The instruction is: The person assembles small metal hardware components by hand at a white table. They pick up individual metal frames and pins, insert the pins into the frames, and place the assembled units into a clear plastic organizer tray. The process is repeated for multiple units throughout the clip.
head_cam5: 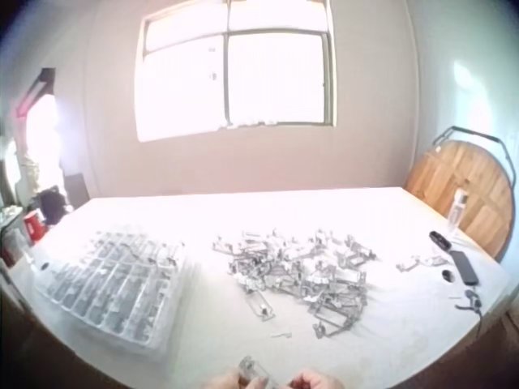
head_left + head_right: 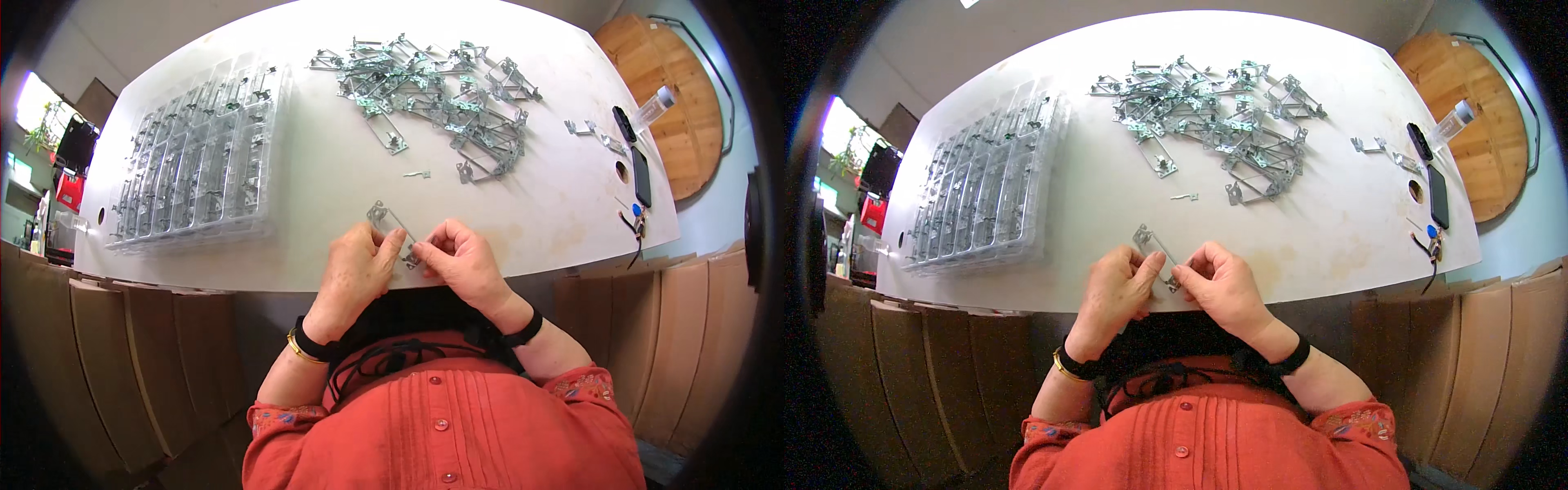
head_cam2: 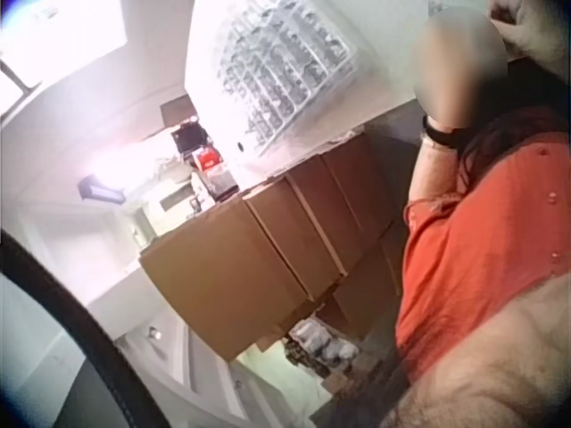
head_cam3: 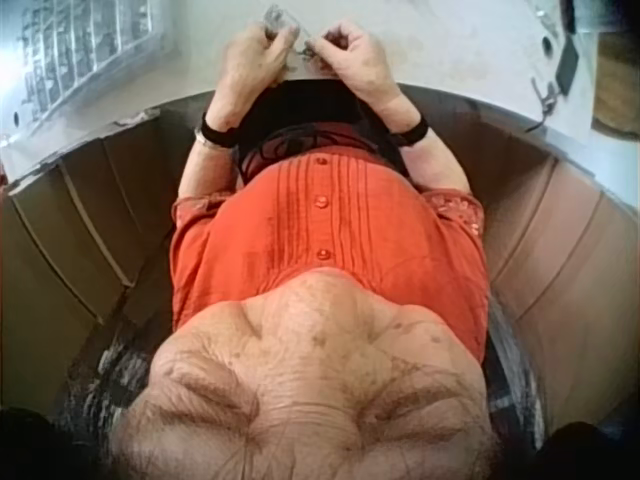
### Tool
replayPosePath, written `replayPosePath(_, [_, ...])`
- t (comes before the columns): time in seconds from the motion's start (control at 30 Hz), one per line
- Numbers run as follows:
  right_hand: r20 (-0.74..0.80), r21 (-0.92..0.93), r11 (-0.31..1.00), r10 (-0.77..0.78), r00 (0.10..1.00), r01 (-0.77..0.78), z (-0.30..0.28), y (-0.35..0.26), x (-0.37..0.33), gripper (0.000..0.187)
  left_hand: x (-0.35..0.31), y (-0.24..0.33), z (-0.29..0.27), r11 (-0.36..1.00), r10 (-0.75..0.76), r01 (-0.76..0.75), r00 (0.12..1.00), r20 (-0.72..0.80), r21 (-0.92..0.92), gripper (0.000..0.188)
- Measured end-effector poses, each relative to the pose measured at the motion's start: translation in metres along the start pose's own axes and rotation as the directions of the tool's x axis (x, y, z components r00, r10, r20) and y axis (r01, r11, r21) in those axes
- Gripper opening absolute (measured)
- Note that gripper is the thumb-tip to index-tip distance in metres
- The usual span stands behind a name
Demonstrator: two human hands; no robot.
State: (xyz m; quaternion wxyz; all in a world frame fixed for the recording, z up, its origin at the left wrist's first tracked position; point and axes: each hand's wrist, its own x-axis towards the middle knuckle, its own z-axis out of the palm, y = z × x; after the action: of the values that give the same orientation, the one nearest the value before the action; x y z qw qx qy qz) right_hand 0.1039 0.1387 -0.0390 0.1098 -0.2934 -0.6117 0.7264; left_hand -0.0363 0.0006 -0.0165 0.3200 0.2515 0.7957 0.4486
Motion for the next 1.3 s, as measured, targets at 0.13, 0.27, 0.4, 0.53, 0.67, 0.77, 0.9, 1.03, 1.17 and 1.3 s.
replayPosePath(0.13, [0.016,-0.073,0.996,-0.055,0.998,0.056,0.001,0.006,0.000,0.021,0.005,0.012,-0.001,0.996,-0.021,0.018,0.999,0.032,0.083,0.045])
replayPosePath(0.27, [0.022,-0.101,0.994,-0.031,0.999,0.033,0.007,0.007,-0.001,0.022,0.018,-0.011,0.007,0.972,0.114,-0.102,0.993,-0.043,0.212,0.050])
replayPosePath(0.4, [0.046,-0.081,0.997,0.012,0.999,-0.008,0.010,0.000,-0.002,0.023,0.023,-0.009,0.009,0.936,0.164,-0.132,0.984,-0.075,0.326,0.054])
replayPosePath(0.53, [0.094,-0.038,0.999,0.016,0.995,-0.012,0.007,-0.001,-0.001,0.022,0.024,0.000,0.006,0.916,0.128,-0.103,0.991,-0.040,0.389,0.056])
replayPosePath(0.67, [0.096,-0.109,0.994,0.014,0.995,-0.003,-0.005,-0.005,-0.004,0.016,0.024,0.006,0.006,0.878,0.145,-0.122,0.989,-0.014,0.463,0.053])
replayPosePath(0.77, [0.012,-0.236,0.967,-0.098,0.995,0.098,-0.018,-0.010,-0.005,0.012,0.024,0.008,0.010,0.867,0.158,-0.133,0.987,-0.011,0.480,0.050])
replayPosePath(0.9, [-0.080,-0.529,0.804,-0.365,0.928,0.271,-0.030,-0.017,-0.001,0.010,0.023,0.007,0.018,0.838,0.265,-0.209,0.963,-0.042,0.505,0.045])
replayPosePath(1.03, [-0.028,-0.653,0.649,-0.536,0.844,0.390,-0.035,-0.009,0.006,0.011,0.023,0.005,0.025,0.799,0.385,-0.308,0.922,-0.046,0.517,0.037])
replayPosePath(1.17, [-0.004,-0.691,0.603,-0.554,0.832,0.398,-0.037,-0.007,0.006,0.014,0.020,0.005,0.027,0.751,0.443,-0.364,0.897,-0.012,0.551,0.033])
replayPosePath(1.3, [-0.052,-0.646,0.655,-0.549,0.834,0.391,-0.040,-0.008,0.008,0.017,0.017,0.003,0.020,0.714,0.483,-0.406,0.876,0.019,0.570,0.033])
